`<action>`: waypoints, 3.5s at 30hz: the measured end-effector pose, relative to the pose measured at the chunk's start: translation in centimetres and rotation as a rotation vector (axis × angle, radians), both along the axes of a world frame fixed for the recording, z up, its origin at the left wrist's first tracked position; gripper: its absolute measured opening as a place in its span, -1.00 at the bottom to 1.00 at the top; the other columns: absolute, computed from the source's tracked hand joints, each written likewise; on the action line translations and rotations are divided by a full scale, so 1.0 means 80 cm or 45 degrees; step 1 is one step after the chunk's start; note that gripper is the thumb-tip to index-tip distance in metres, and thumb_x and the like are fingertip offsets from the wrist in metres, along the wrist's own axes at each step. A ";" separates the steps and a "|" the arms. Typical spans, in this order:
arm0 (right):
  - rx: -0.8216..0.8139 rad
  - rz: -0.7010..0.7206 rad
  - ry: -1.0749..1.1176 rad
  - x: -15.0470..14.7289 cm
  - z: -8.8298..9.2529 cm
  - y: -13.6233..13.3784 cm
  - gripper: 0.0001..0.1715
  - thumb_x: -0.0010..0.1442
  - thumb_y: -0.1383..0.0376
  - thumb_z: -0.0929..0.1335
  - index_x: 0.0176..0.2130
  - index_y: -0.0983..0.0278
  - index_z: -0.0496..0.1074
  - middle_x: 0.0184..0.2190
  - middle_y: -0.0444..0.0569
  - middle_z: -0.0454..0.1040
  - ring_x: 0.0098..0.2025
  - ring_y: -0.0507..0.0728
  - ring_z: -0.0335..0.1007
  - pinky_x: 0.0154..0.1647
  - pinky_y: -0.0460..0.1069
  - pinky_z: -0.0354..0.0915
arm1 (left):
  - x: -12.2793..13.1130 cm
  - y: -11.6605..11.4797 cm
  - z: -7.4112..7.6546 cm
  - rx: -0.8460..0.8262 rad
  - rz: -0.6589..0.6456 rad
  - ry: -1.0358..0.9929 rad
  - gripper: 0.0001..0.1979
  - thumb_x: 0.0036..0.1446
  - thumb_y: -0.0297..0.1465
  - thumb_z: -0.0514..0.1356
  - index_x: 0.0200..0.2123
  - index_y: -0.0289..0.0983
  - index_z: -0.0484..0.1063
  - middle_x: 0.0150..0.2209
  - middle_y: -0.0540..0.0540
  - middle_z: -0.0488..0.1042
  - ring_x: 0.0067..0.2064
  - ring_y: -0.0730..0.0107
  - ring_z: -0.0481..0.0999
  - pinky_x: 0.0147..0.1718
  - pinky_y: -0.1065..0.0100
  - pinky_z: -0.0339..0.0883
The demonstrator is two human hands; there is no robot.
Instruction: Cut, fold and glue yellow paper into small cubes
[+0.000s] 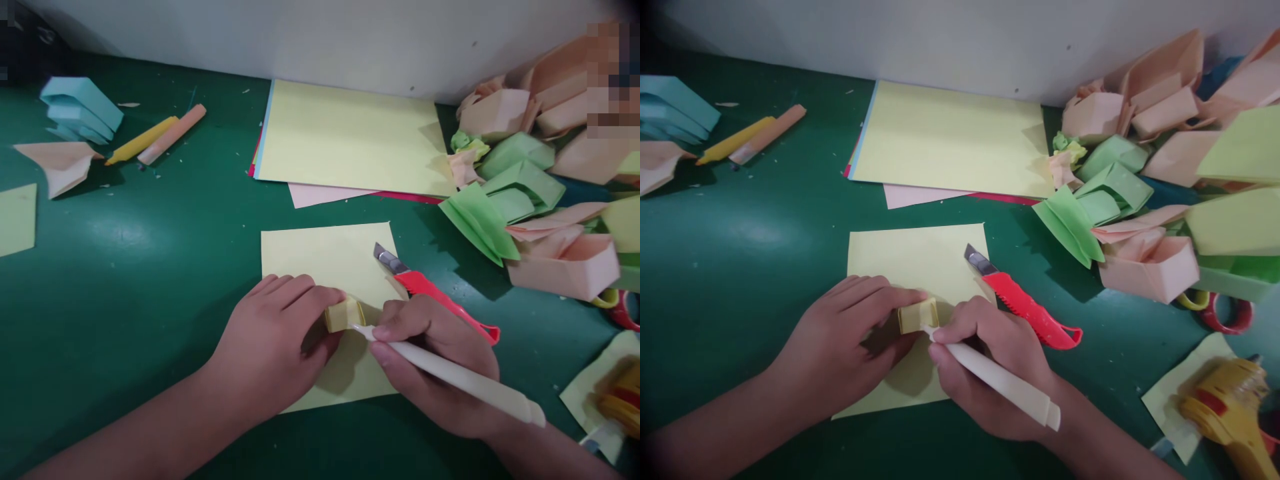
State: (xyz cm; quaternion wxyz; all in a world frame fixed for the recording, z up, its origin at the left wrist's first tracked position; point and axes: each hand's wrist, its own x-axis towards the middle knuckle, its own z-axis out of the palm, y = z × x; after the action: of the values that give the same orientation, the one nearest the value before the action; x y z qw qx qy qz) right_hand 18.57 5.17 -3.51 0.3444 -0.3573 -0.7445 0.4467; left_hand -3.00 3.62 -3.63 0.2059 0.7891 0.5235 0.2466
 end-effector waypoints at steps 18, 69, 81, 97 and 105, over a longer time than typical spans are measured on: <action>0.024 -0.041 -0.003 -0.002 0.003 0.002 -0.82 0.22 0.43 0.40 -0.21 0.21 0.34 -0.38 -0.18 0.44 -0.45 -0.09 0.36 -0.50 -0.20 0.29 | -0.001 0.000 -0.001 0.027 -0.015 0.005 -0.77 0.16 -0.48 0.27 -0.08 -0.26 0.51 -0.31 -0.03 0.54 -0.29 0.27 0.49 -0.32 0.25 0.31; -0.055 0.062 0.077 -0.002 0.002 0.001 -0.76 0.20 0.45 0.42 -0.16 0.19 0.36 -0.37 -0.17 0.44 -0.40 -0.03 0.38 -0.44 -0.12 0.35 | 0.000 -0.002 -0.002 -0.017 -0.009 0.031 -0.74 0.15 -0.46 0.30 -0.06 -0.24 0.48 -0.27 -0.04 0.56 -0.26 0.25 0.51 -0.27 0.21 0.31; 0.018 0.063 0.048 -0.008 0.002 0.004 -0.78 0.21 0.45 0.41 -0.18 0.18 0.36 -0.41 -0.16 0.43 -0.44 0.00 0.40 -0.50 -0.10 0.35 | 0.000 -0.002 -0.001 -0.010 -0.018 0.017 -0.75 0.13 -0.46 0.30 -0.08 -0.23 0.49 -0.26 -0.03 0.58 -0.26 0.25 0.52 -0.28 0.21 0.33; -0.060 0.104 0.123 -0.001 0.006 0.001 -0.71 0.17 0.51 0.38 -0.16 0.19 0.36 -0.42 -0.16 0.39 -0.45 0.00 0.35 -0.50 -0.07 0.30 | 0.000 -0.002 -0.001 -0.013 -0.003 0.033 -0.74 0.14 -0.43 0.28 -0.07 -0.20 0.49 -0.28 -0.03 0.56 -0.26 0.26 0.51 -0.31 0.24 0.31; -0.116 0.083 0.308 0.000 0.008 -0.002 -0.69 0.14 0.54 0.32 -0.16 0.20 0.41 -0.48 -0.15 0.30 -0.46 0.05 0.30 -0.52 -0.02 0.24 | 0.000 -0.002 -0.001 -0.007 -0.012 0.013 -0.78 0.18 -0.44 0.24 -0.08 -0.21 0.49 -0.27 -0.03 0.57 -0.27 0.27 0.50 -0.30 0.22 0.30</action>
State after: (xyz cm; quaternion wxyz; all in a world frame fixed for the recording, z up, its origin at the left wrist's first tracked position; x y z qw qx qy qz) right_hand 18.56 4.99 -2.86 0.4003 -0.2918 -0.6878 0.5307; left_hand -2.97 3.46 -3.72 0.2067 0.7921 0.5217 0.2402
